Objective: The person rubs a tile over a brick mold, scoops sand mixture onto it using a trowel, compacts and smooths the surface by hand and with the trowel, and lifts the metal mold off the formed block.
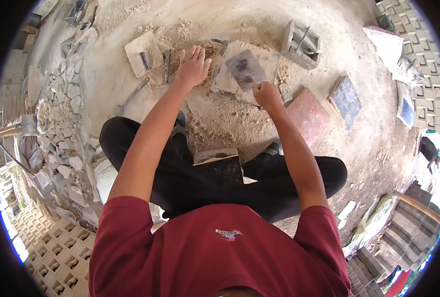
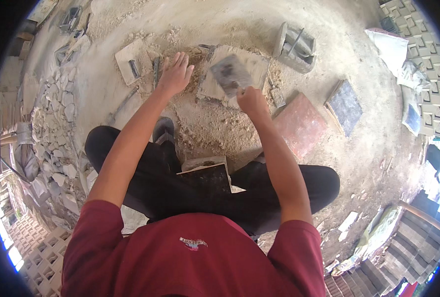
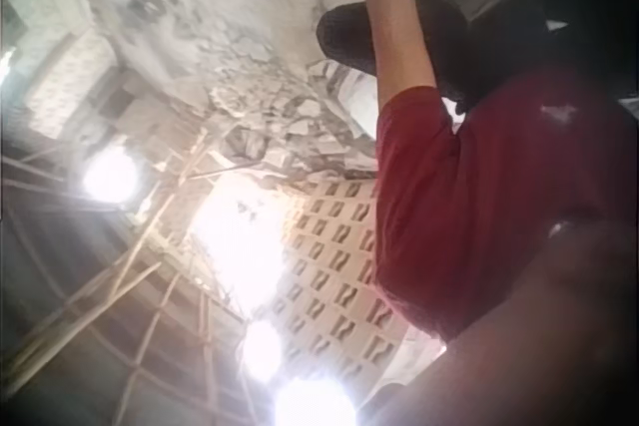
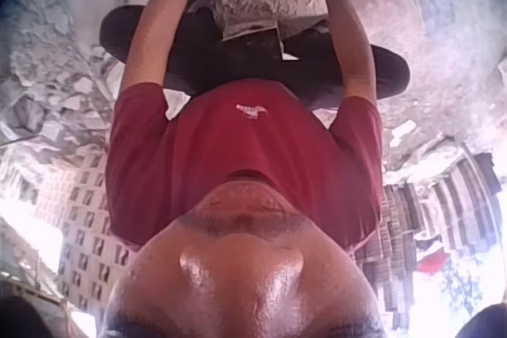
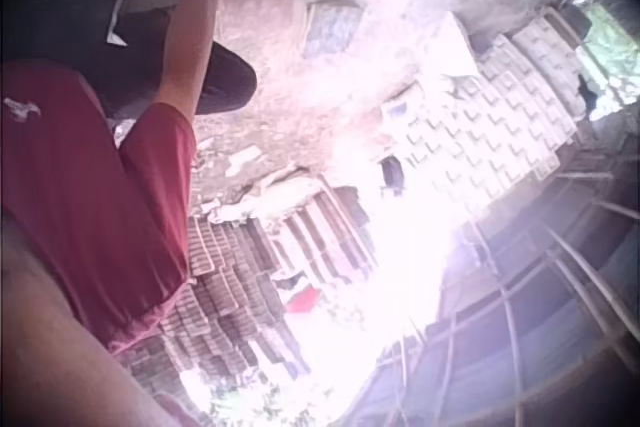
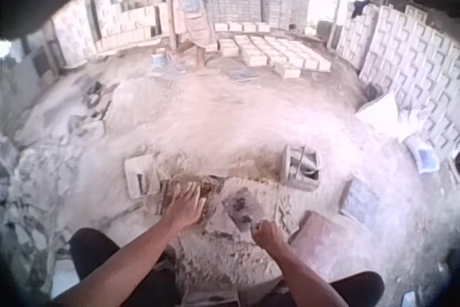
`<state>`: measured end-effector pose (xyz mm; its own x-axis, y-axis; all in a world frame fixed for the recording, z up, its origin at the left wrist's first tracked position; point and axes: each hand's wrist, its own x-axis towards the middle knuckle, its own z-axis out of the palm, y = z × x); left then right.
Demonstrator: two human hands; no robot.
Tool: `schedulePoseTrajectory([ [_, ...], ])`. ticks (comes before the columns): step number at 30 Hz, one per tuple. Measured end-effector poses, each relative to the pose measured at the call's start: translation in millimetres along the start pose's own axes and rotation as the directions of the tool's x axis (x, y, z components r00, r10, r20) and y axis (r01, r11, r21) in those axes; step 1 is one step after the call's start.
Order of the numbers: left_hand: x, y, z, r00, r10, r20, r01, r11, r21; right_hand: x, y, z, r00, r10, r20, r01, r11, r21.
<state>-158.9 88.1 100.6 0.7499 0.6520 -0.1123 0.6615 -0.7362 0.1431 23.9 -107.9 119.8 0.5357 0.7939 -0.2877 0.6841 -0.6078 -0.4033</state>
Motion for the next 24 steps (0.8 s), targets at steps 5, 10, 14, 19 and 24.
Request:
schedulePoseTrajectory([
  [5,-1.7,37.8,70.1,0.989,-0.141,0.053,0.15,0.932,-0.331,-13.1,5.6,77.4,0.997,0.056,-0.048,-0.056,0.998,0.004],
  [10,-10.8,38.2,110.5,0.977,-0.191,0.089,0.211,0.869,-0.448,-45.4,-4.8,72.4,0.97,0.233,-0.076,-0.228,0.971,0.067],
  [14,3.1,49.1,97.5,0.943,-0.21,0.259,0.333,0.65,-0.683,-49.9,76.3,36.8,0.886,0.419,-0.2,-0.398,0.907,0.138],
  [19,13.1,37.7,114.4,0.94,-0.242,0.24,0.33,0.472,-0.817,-22.9,62.9,33.8,0.905,0.381,-0.19,-0.359,0.923,0.139],
  [24,28.8,31.1,140.1,0.947,-0.285,0.145,0.252,0.385,-0.888,6.1,-6.2,73.8,0.977,0.209,-0.054,-0.205,0.976,0.071],
])
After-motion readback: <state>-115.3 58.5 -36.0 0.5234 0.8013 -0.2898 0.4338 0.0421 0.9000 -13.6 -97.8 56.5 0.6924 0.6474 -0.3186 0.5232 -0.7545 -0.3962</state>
